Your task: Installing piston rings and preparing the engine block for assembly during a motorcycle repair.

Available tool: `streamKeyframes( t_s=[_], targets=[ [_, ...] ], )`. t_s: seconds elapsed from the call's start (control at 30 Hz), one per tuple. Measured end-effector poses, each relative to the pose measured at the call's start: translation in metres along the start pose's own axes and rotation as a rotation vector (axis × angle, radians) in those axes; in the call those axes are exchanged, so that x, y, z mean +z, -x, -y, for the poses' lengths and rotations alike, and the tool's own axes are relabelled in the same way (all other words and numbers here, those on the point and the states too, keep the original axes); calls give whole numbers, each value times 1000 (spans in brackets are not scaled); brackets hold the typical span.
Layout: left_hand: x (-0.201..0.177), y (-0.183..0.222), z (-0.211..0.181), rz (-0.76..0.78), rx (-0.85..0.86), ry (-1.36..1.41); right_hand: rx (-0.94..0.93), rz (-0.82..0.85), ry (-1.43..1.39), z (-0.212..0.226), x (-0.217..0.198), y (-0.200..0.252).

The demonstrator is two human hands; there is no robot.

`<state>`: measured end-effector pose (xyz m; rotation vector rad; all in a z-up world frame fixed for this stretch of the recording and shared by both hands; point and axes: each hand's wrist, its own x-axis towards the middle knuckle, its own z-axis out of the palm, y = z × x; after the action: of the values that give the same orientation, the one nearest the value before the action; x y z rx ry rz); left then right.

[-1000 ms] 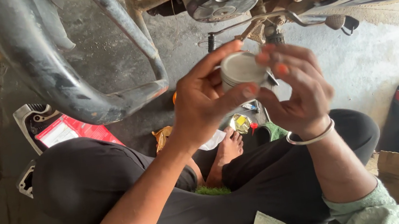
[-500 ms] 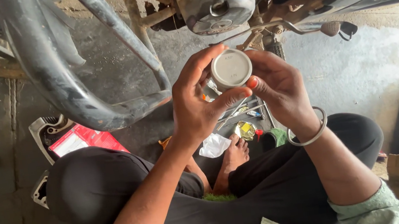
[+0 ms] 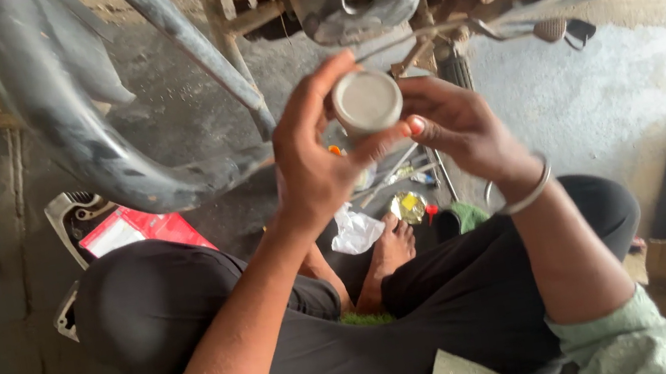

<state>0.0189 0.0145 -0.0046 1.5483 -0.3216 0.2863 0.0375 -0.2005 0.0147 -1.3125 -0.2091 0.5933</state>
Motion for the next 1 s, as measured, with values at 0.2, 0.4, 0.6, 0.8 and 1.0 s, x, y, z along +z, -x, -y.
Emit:
streamKeyframes(
  t_s=[0.2, 0.4, 0.6, 0.8, 1.0],
  targets=[
    [-3, -3, -6, -65, -286, 345, 460, 415, 1265, -78, -29, -10],
    [4, -2, -12, -64, -299, 470, 230, 419, 1426, -206, -112, -36],
    [2, -2, -9, -93, -325, 524, 344, 24, 1470, -245, -133, -29],
    [1, -3, -3, -140, -317, 512, 304, 253, 1392, -240, -97, -35],
    [-2, -1, 3, -166, -306, 389, -68, 90, 1419, -76, -3, -42]
  ],
)
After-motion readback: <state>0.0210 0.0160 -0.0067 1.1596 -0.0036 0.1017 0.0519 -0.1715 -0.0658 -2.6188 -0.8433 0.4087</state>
